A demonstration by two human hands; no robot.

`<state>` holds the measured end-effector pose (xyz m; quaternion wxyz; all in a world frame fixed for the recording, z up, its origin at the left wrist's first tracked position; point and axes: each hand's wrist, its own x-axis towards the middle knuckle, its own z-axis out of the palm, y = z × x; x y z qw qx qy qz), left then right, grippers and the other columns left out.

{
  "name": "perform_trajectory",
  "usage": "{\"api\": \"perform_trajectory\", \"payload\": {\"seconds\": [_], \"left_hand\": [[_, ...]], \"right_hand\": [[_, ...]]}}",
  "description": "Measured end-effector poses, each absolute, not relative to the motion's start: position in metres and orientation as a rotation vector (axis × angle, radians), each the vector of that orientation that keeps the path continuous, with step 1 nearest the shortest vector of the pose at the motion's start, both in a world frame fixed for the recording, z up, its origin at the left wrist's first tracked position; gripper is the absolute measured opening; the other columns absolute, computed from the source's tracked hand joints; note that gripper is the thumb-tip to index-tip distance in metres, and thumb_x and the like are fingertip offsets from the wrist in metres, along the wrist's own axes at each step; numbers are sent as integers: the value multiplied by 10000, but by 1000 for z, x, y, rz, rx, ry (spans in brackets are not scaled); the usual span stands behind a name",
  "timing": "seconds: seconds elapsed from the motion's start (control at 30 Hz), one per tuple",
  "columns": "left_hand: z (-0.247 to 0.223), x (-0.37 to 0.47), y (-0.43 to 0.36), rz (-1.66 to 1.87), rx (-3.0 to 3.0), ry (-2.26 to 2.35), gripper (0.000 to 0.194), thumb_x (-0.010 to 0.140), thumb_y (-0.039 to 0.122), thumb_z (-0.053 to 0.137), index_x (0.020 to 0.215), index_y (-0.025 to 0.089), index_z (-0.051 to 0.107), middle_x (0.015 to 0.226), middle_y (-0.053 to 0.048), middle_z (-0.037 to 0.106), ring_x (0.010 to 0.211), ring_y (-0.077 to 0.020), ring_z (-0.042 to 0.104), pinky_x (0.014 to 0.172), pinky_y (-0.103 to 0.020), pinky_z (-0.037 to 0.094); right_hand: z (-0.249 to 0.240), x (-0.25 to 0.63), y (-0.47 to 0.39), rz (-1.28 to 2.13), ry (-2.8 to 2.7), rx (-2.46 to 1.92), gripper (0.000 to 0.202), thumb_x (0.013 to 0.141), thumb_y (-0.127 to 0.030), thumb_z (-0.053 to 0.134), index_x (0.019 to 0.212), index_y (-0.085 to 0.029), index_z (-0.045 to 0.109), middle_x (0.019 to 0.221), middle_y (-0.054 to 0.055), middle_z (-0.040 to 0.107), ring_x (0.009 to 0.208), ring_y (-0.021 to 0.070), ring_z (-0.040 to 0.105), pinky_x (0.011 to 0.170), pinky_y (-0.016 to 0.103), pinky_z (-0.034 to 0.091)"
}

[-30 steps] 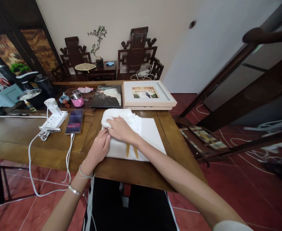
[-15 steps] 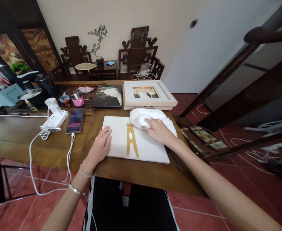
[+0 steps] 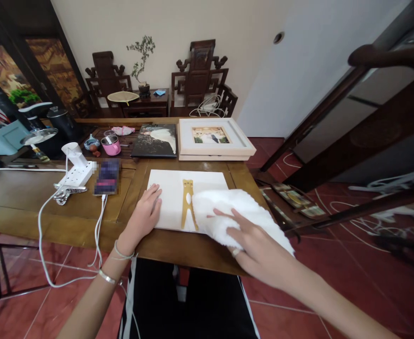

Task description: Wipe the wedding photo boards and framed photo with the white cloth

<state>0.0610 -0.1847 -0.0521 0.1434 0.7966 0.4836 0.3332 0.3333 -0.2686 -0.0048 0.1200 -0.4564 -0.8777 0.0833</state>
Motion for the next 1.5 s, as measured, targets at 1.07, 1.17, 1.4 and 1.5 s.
{"api": "perform_trajectory", "payload": {"seconds": [1.07, 1.17, 1.4, 1.5], "left_hand": [[-51, 62, -186, 963, 2270, 1399, 372, 934, 215, 372, 1216, 109, 591, 1371, -176, 528, 1338, -262, 432, 1137, -480, 309], [-50, 61, -186, 962, 2278, 1399, 371, 936, 214, 372, 1224, 122, 587, 1375, -162, 528, 1337, -252, 433, 1138, -472, 313], [-50, 60, -185, 934, 2305, 1403, 384, 932, 197, 367, 1228, 80, 582, 1371, -187, 527, 1337, -254, 433, 1135, -467, 322], [-51, 60, -184, 945, 2300, 1403, 377, 932, 199, 374, 1227, 100, 586, 1371, -176, 530, 1334, -252, 438, 1133, -467, 326]], "right_hand": [[8, 359, -275, 543, -2423, -1490, 249, 805, -224, 404, 835, -245, 650, 922, 97, 701, 970, 289, 646, 757, 383, 543], [7, 361, -237, 511, -2383, -1507, 234, 820, -265, 388, 815, -231, 619, 875, 88, 679, 856, 269, 631, 746, 382, 511], [-4, 348, -149, 332, -2324, -1464, 158, 806, -250, 386, 650, -240, 411, 655, 41, 530, 696, 240, 549, 704, 368, 430], [-11, 346, -141, 310, -2293, -1467, 160, 804, -224, 374, 647, -245, 397, 619, 23, 497, 684, 239, 540, 725, 375, 427]]}}
